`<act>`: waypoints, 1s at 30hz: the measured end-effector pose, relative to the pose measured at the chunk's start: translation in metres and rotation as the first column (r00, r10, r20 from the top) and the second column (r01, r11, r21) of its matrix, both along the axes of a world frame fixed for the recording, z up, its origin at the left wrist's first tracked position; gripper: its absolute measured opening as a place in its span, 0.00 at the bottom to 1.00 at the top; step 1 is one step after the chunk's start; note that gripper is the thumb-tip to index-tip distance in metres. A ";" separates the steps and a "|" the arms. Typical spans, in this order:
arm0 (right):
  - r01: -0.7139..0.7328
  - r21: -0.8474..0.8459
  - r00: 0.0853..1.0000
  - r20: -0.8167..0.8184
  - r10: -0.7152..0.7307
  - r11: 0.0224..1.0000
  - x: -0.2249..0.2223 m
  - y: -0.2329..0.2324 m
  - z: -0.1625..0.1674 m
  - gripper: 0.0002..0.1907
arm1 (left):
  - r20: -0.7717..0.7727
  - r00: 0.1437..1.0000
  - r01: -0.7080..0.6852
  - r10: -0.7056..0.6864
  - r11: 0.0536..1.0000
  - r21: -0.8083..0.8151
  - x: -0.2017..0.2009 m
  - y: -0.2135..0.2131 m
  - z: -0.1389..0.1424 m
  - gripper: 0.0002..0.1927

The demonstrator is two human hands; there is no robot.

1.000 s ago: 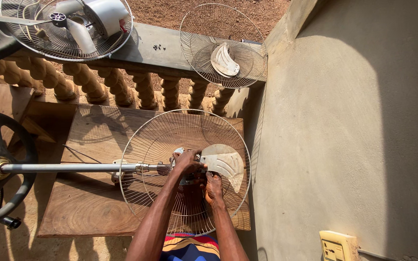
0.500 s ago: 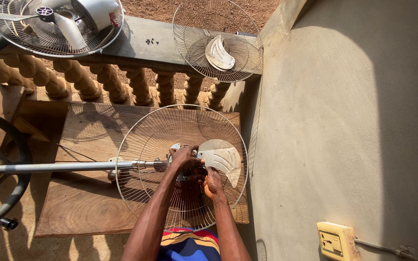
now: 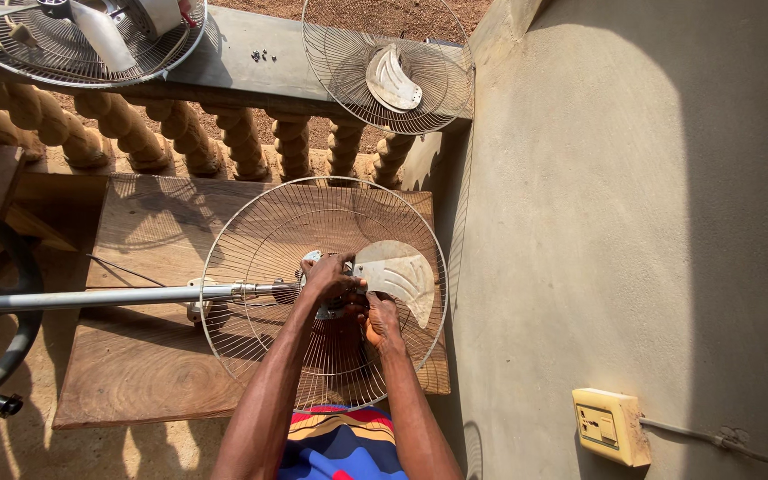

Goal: The person works on a standing electric fan set on a wooden board, unscrewing and removing the blade hub components by hand, then fitting the blades back onto the motor hub and tightening the retaining parts. They handle the fan guard, blades, and small screws, and at one point pick up a small part from the ledge behind.

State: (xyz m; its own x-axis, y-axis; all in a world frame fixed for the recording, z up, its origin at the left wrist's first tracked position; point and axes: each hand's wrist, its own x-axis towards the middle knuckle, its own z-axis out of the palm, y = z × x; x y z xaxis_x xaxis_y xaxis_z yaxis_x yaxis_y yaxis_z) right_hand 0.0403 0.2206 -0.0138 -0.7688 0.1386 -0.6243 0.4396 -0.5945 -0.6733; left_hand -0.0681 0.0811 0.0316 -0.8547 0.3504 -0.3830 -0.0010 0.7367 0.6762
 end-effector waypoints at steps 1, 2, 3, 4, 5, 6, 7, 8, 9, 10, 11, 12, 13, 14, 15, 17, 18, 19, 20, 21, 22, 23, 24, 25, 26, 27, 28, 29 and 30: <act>-0.008 0.021 1.000 -0.012 0.008 1.000 0.000 0.000 0.001 0.10 | 0.001 1.000 -0.002 0.002 1.000 0.002 0.000 0.000 0.000 0.46; -0.023 0.019 1.000 -0.008 0.023 1.000 0.001 0.000 0.002 0.11 | 0.000 1.000 -0.003 0.003 1.000 0.005 0.001 0.000 -0.001 0.46; -0.039 0.017 0.999 -0.005 0.039 0.999 0.002 0.001 0.004 0.11 | -0.001 1.000 -0.006 0.006 1.000 0.008 0.001 0.001 -0.001 0.46; -0.057 0.014 0.998 -0.001 0.057 0.998 0.003 0.002 0.005 0.12 | 0.007 1.000 -0.010 0.010 1.000 0.010 0.001 0.001 -0.001 0.46; -0.056 -0.014 0.998 -0.010 0.056 0.998 0.004 0.003 0.006 0.12 | 0.018 1.000 -0.015 0.015 1.000 0.011 0.001 0.001 -0.001 0.47; -0.056 -0.043 0.998 -0.017 0.055 0.997 0.007 0.004 0.006 0.12 | 0.028 0.999 -0.019 0.019 1.000 0.012 0.001 0.001 -0.001 0.47; -0.056 -0.072 0.998 -0.025 0.055 0.996 0.008 0.004 0.006 0.11 | 0.016 1.000 -0.012 0.012 1.000 0.010 0.001 0.000 0.000 0.47; -0.064 -0.054 0.997 -0.051 0.062 0.996 0.008 0.004 0.005 0.11 | 0.003 1.000 -0.005 0.005 1.000 0.009 0.001 0.000 0.000 0.46; -0.071 -0.037 0.995 -0.075 0.068 0.997 0.009 0.003 0.003 0.10 | -0.008 1.000 0.003 -0.003 1.000 0.008 0.001 -0.001 0.000 0.46; -0.076 -0.021 0.993 -0.096 0.074 0.997 0.010 0.002 0.001 0.10 | -0.004 1.000 -0.002 0.002 1.000 0.010 0.001 -0.001 0.000 0.47; -0.087 0.004 0.991 -0.105 0.087 0.996 0.011 0.002 -0.001 0.10 | 0.001 1.000 -0.005 0.005 1.000 0.012 0.001 -0.001 -0.001 0.47; -0.095 0.030 0.988 -0.116 0.098 0.995 0.011 0.002 -0.003 0.11 | 0.004 1.000 -0.006 0.006 1.000 0.014 0.000 -0.001 -0.001 0.48; -0.103 0.057 0.986 -0.128 0.110 0.993 0.011 0.001 -0.004 0.12 | 0.009 1.000 -0.006 0.006 1.000 0.009 0.000 -0.001 -0.001 0.48; -0.107 0.024 0.987 -0.119 0.109 0.994 0.012 0.002 -0.005 0.13 | 0.014 1.000 -0.006 0.006 1.000 0.004 0.000 -0.001 -0.002 0.48; -0.109 -0.009 0.988 -0.109 0.107 0.994 0.012 0.002 -0.006 0.15 | 0.020 1.000 -0.005 0.005 1.000 -0.002 0.000 -0.001 -0.003 0.47; -0.091 -0.026 0.990 -0.108 0.087 0.996 0.011 0.001 -0.005 0.15 | 0.024 1.000 -0.007 0.007 1.000 0.001 0.000 0.000 -0.003 0.48; -0.073 -0.011 0.991 -0.113 0.071 0.997 0.011 0.001 -0.005 0.14 | 0.026 1.000 -0.012 0.012 1.000 0.002 0.000 0.000 -0.003 0.48; -0.056 0.004 0.991 -0.118 0.056 0.998 0.011 0.001 -0.004 0.13 | 0.007 1.000 -0.016 0.016 1.000 0.012 0.000 -0.001 -0.003 0.48; -0.049 -0.010 0.992 -0.116 0.048 0.999 0.011 0.001 -0.003 0.14 | -0.011 1.000 -0.019 0.019 1.000 0.022 0.000 -0.001 -0.003 0.47; -0.043 -0.025 0.993 -0.114 0.040 0.999 0.010 0.000 -0.003 0.15 | -0.030 0.999 -0.023 0.024 0.999 0.031 0.000 -0.001 -0.003 0.47; -0.037 -0.040 0.993 -0.112 0.033 0.999 0.009 0.000 -0.003 0.15 | -0.021 0.999 -0.028 0.029 0.999 0.034 0.000 -0.002 -0.003 0.47; -0.041 -0.039 0.995 -0.091 0.037 0.998 0.009 0.000 -0.003 0.15 | -0.012 0.999 -0.033 0.033 0.999 0.036 0.000 -0.002 -0.002 0.46; -0.042 -0.037 0.997 -0.071 0.039 0.998 0.008 0.001 -0.003 0.14 | -0.005 0.999 -0.035 0.035 0.999 0.040 0.000 -0.001 -0.001 0.46; -0.041 -0.036 0.998 -0.052 0.040 0.998 0.007 0.001 -0.003 0.14 | 0.000 0.999 -0.036 0.036 0.999 0.037 -0.001 -0.001 -0.001 0.46; -0.042 -0.019 0.997 -0.058 0.041 0.999 0.007 0.001 -0.003 0.14 | 0.005 0.999 -0.039 0.038 0.999 0.036 0.000 -0.001 0.000 0.46; -0.045 -0.003 0.997 -0.064 0.044 0.999 0.008 0.002 -0.004 0.15 | 0.011 0.999 -0.042 0.042 0.999 0.033 0.000 0.000 0.001 0.46; -0.049 0.012 0.996 -0.068 0.049 0.999 0.008 0.002 -0.005 0.15 | 0.000 0.999 -0.036 0.036 0.999 0.028 0.000 -0.001 0.001 0.46; -0.053 0.001 0.996 -0.073 0.052 0.999 0.009 0.001 -0.005 0.16 | -0.009 0.999 -0.030 0.031 0.999 0.024 0.000 -0.001 0.001 0.47; -0.056 -0.009 0.995 -0.080 0.055 0.998 0.010 0.002 -0.004 0.16 | -0.020 1.000 -0.024 0.024 0.999 0.021 0.001 -0.001 0.001 0.47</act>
